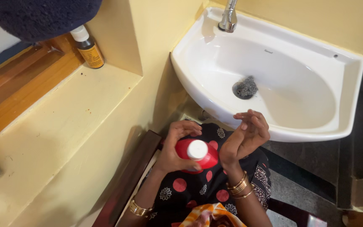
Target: The person cleans a sink by applying liquid cleaner from a bottle and scrubbing the surface with a metal scouring pad.
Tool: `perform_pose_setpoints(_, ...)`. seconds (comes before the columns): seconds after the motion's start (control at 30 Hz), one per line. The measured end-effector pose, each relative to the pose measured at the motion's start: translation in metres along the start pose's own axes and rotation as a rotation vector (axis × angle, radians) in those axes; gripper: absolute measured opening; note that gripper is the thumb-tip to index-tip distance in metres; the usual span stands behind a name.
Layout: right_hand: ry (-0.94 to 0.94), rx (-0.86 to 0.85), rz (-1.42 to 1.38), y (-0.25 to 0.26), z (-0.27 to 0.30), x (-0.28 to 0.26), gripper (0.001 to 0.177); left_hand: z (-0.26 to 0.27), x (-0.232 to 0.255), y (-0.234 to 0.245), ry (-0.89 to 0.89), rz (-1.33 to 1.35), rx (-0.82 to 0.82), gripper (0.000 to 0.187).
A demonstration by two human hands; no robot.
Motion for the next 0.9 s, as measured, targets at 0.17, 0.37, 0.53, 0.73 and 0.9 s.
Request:
perform_pose_setpoints(0.17, 0.054, 0.076, 0.055, 0.005, 0.004, 0.009, 0.032, 0.002, -0.03, 0.002, 0.173, 0.251, 0.284, 0.068)
perform_pose_setpoints(0.37, 0.048, 0.095, 0.059, 0.005, 0.009, 0.014, 0.031, 0.001, -0.02, 0.003, -0.059, 0.026, 0.16, 0.067)
perform_pose_setpoints(0.53, 0.061, 0.106, 0.064, 0.004, 0.012, 0.015, 0.036, 0.002, -0.027, 0.008, -0.018, 0.185, 0.237, 0.077)
perform_pose_setpoints(0.73, 0.046, 0.056, 0.114, 0.003, 0.012, 0.011, 0.039, 0.008, -0.025, 0.007, 0.048, -0.094, 0.118, 0.083)
perform_pose_setpoints(0.9, 0.054, 0.024, 0.157, 0.005, 0.012, 0.009, 0.039, 0.007, -0.019, 0.009, 0.16, -0.011, 0.019, 0.078)
Point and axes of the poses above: each hand's wrist, its own z-axis away from the middle knuckle, its own y-axis out of the back of the hand, x = y × z, the point moved 5 cm from there along -z, towards the middle knuckle, and after that the axes turned 11 degrees about -x, right-handed, at the moved point
